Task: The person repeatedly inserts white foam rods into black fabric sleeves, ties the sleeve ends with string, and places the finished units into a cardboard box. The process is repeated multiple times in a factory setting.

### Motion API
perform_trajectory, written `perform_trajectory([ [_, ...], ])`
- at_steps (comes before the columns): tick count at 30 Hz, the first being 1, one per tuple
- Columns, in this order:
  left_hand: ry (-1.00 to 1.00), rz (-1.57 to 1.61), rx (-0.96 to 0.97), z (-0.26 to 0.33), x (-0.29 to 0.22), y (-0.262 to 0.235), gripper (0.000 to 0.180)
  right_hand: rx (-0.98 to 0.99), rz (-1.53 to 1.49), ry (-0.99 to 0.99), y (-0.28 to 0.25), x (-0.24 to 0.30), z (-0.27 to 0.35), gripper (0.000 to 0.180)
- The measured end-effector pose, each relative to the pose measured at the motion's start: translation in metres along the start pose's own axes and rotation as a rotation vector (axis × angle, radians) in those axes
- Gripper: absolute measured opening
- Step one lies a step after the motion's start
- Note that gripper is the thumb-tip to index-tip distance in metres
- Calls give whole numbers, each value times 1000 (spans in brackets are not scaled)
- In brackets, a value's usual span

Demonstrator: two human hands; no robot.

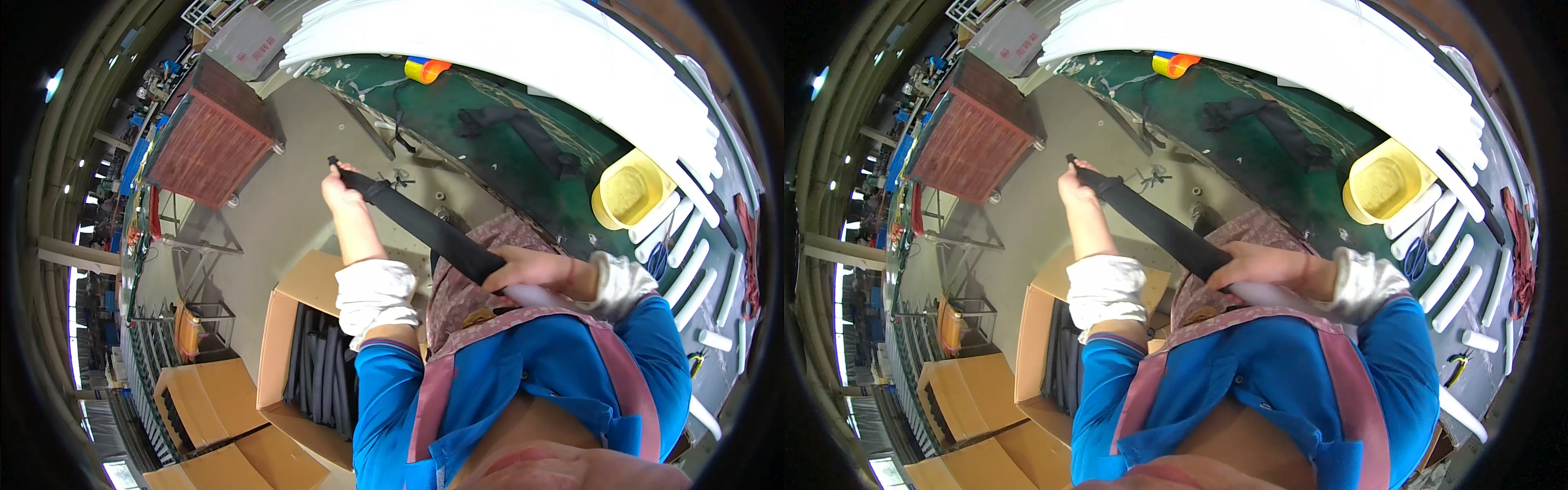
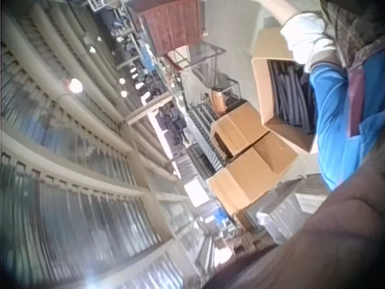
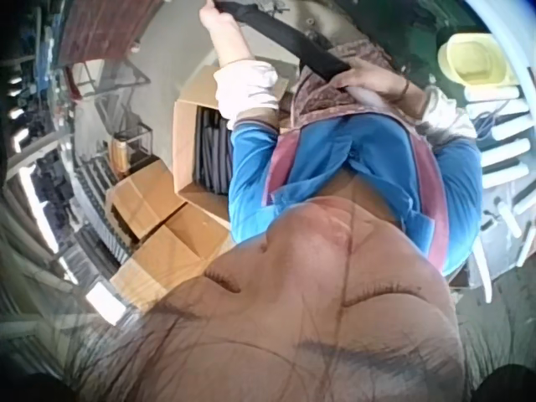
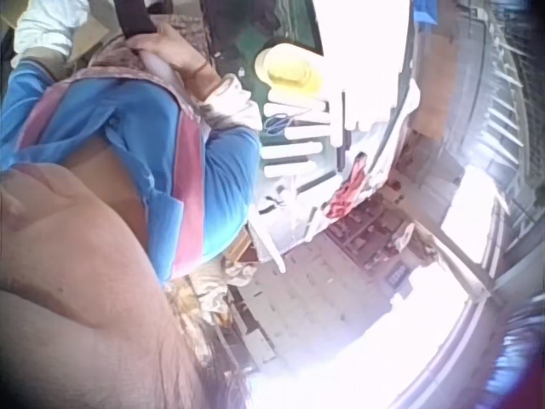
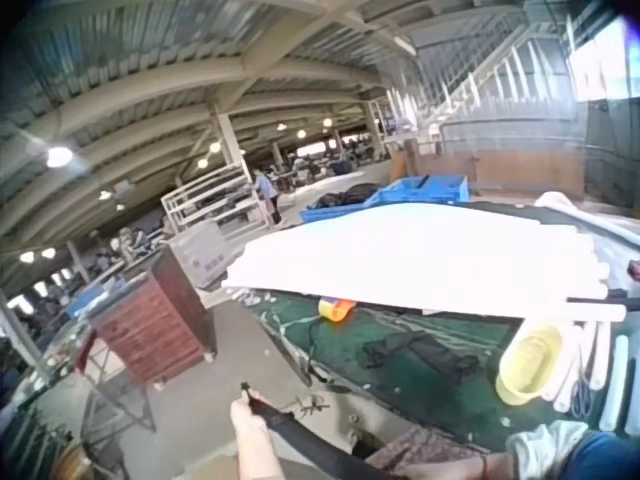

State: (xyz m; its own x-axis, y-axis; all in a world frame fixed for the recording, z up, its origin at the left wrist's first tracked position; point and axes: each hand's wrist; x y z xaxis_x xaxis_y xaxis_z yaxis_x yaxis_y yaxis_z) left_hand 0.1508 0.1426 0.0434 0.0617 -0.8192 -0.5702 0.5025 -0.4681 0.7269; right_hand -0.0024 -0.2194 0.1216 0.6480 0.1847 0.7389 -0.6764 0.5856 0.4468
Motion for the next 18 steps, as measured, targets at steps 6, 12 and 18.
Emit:
perform_trajectory([
  [6,82,75,243,13,-4,2,27,-9,14,-61,-12,-8,16,23],
  [12,143,-188,368,93,28,54,41,-121,135,-130,-10,-12,-4,26],
  [18,80,-315,367,131,69,67,30,-229,189,-340,-11,-29,-25,32],
])
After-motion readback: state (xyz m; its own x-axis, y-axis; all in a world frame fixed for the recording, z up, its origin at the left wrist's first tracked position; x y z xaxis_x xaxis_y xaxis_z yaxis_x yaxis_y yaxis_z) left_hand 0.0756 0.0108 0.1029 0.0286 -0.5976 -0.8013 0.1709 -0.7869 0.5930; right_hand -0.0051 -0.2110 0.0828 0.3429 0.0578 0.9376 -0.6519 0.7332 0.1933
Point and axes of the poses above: each hand's wrist, its own z-axis away from the middle knuckle, its own y-axis out of the palm, x = y × z, and after that the axes turned 9 degrees about -z, right-handed
